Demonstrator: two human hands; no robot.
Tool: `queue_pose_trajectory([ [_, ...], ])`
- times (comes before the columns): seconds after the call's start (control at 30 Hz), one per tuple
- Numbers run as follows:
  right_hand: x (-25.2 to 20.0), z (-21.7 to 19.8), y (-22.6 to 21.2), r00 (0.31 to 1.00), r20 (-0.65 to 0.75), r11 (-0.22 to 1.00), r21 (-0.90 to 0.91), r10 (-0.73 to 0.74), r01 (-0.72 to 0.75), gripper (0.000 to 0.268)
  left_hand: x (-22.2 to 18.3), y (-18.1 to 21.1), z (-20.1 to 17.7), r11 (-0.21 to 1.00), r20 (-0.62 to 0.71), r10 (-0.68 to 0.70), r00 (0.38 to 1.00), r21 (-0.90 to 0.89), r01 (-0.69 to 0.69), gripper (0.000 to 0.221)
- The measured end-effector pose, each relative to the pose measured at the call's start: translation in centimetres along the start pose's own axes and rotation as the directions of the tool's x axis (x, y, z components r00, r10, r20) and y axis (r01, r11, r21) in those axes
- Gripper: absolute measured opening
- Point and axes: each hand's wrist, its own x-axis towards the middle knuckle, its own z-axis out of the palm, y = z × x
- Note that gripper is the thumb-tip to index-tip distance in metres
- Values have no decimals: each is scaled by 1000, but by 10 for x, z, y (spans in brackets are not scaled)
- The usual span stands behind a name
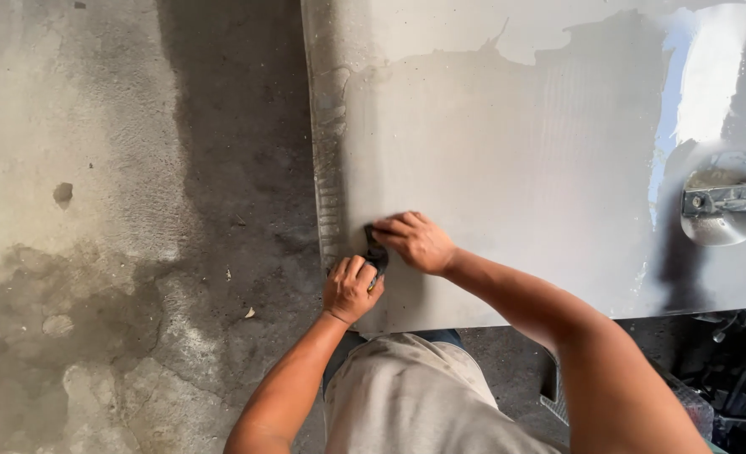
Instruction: The person scrubs a white car door panel with a black sponge and a yellow cloth, repeatedly dipping the sponge into a green bucket of water to rinse it. They wipe the surface thoroughly, focusing on the edges and the area around the door handle.
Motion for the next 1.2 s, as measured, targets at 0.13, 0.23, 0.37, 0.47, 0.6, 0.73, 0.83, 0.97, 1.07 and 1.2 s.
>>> queue_pose_trajectory([
  [0.13,44,22,85,990,5,990,12,-144,144,38,-6,-2,6,999,0,-37,999,-7,37,23],
  [0.23,111,51,154,961,-23,957,-85,275,-276,28,-8,2,7,999,-30,-48,998,1,48,21],
  [0.37,153,14,131,899,-283,903,-178,334,-392,44,-3,6,4,999,-58,-26,998,38,28,19],
  [0.47,81,38,78,960,-193,978,-20,202,-209,38,-5,4,3,999,-70,-40,997,8,40,20],
  [0.6,37,7,22,981,-112,987,5,-156,158,36,-3,4,2,998,-23,-65,998,-9,65,21],
  [0.73,89,23,92,985,-155,997,0,-75,76,33,-7,-2,10,998,-24,-55,998,-25,55,19],
  [0.83,130,18,121,946,-233,965,-74,227,-250,38,-7,-1,10,1000,-70,-14,997,21,15,16],
  [0.97,70,46,73,950,-134,959,-1,282,-285,38,-9,0,8,999,-59,-26,998,-23,24,20],
  [1.07,30,18,21,998,-41,996,75,52,-49,37,-5,1,4,998,-12,-59,998,-24,58,22],
  [1.2,30,0,62,988,-17,979,127,-156,157,43,-13,-3,11,999,-2,-37,999,-28,37,21],
])
